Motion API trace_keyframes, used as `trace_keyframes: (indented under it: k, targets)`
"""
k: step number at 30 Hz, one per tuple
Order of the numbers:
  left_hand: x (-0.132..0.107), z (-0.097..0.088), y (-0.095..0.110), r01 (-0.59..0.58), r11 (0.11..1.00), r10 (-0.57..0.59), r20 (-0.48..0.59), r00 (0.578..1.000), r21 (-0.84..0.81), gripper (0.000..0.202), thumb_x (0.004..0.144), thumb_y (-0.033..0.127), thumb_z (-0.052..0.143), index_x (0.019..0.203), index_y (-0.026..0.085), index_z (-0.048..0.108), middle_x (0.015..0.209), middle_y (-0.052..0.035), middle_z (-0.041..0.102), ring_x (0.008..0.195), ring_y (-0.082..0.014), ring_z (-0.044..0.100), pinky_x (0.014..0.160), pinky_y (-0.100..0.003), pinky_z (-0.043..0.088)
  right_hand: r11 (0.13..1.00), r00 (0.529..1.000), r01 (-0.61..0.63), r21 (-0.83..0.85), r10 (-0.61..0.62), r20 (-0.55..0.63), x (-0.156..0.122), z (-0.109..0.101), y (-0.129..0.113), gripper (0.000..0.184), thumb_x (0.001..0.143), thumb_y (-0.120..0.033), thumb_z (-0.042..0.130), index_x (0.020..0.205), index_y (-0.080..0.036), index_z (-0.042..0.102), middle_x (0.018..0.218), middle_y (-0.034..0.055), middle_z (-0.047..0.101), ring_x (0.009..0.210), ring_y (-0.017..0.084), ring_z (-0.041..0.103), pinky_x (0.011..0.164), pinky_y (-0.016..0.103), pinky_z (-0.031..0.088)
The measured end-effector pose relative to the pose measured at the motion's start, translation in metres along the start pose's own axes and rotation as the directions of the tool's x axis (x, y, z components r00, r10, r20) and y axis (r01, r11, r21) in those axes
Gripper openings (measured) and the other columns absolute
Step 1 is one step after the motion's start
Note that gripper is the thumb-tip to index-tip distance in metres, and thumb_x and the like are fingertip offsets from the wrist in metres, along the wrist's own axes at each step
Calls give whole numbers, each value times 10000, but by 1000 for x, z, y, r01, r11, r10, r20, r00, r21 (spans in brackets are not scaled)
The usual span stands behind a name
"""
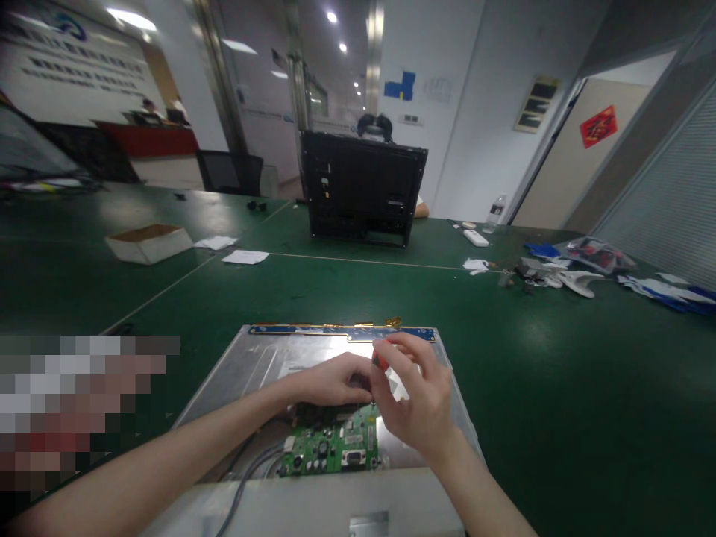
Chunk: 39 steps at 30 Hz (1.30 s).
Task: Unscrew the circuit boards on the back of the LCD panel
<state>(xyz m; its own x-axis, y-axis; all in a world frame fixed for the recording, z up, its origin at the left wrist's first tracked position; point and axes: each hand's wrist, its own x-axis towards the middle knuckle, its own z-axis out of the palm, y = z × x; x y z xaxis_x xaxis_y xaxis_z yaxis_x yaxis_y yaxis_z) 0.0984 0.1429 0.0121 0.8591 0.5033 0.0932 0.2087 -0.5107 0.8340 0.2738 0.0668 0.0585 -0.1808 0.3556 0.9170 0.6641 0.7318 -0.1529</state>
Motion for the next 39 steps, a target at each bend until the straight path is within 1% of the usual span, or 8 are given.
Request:
trace_keyframes:
  k: [4,9,13,19,24,28,34,39]
  targets:
    - [0,0,1,8,1000,-8,2,1000,13,126,770,51,641,814,147,709,741,25,639,711,-131,579,669,-208,442,999,999,5,46,-7,33,0,0,1,348,880,-91,567,1220,-164,587,1104,129,697,980,200,696,811,317,604]
    - [-1,0,0,16,1000,-16,20,1000,-23,224,776,45,626,941,150,733,850,-9,698,780,-159,626,718,-233,469,996,999,-31,88,33,-23,-3,2,4,374,847,-127,670,1194,-179,542,1058,112,728,957,201,722,780,304,613]
    - [-1,0,0,25,999,-24,8,1000,-31,155,772,51,640,862,149,720,812,4,678,768,-149,619,708,-225,462,994,997,-63,85,66,-37,-6,3,4,370,847,-110,662,1175,-184,506,1041,107,732,935,194,729,808,318,602]
    - [-1,0,0,34,998,-34,6,999,-43,118,763,58,656,819,150,704,779,14,666,752,-145,608,698,-223,460,994,996,-94,63,95,2,-5,2,2,346,875,-125,582,1205,-162,481,1096,142,722,771,159,713,721,296,593]
    - [-1,1,-2,30,998,-30,6,1000,-63,98,765,70,660,814,144,700,764,11,663,728,-142,603,692,-229,461,993,998,-60,97,60,8,-1,1,2,319,879,-107,536,1191,-169,505,1087,130,690,991,205,684,794,333,584]
    - [-1,1,-2,30,997,-31,-7,999,-67,113,745,60,655,803,143,704,765,7,668,740,-148,611,710,-238,469,992,998,-58,108,58,4,1,1,2,296,883,-97,507,1167,-178,521,1047,112,662,1007,206,658,773,330,579]
    - [-1,0,-1,27,996,-25,26,999,-86,212,750,64,627,919,144,728,855,-19,707,783,-165,632,733,-251,487,995,998,-58,87,59,-9,-1,3,5,342,845,-157,667,1142,-200,501,996,82,641,953,212,649,750,340,581]
    - [-1,1,-2,23,997,-21,19,1000,-77,198,756,58,635,910,145,722,843,-17,696,787,-166,629,728,-247,484,998,999,-40,44,41,-19,0,3,5,333,862,-141,650,1154,-224,514,985,70,630,927,212,645,727,354,586]
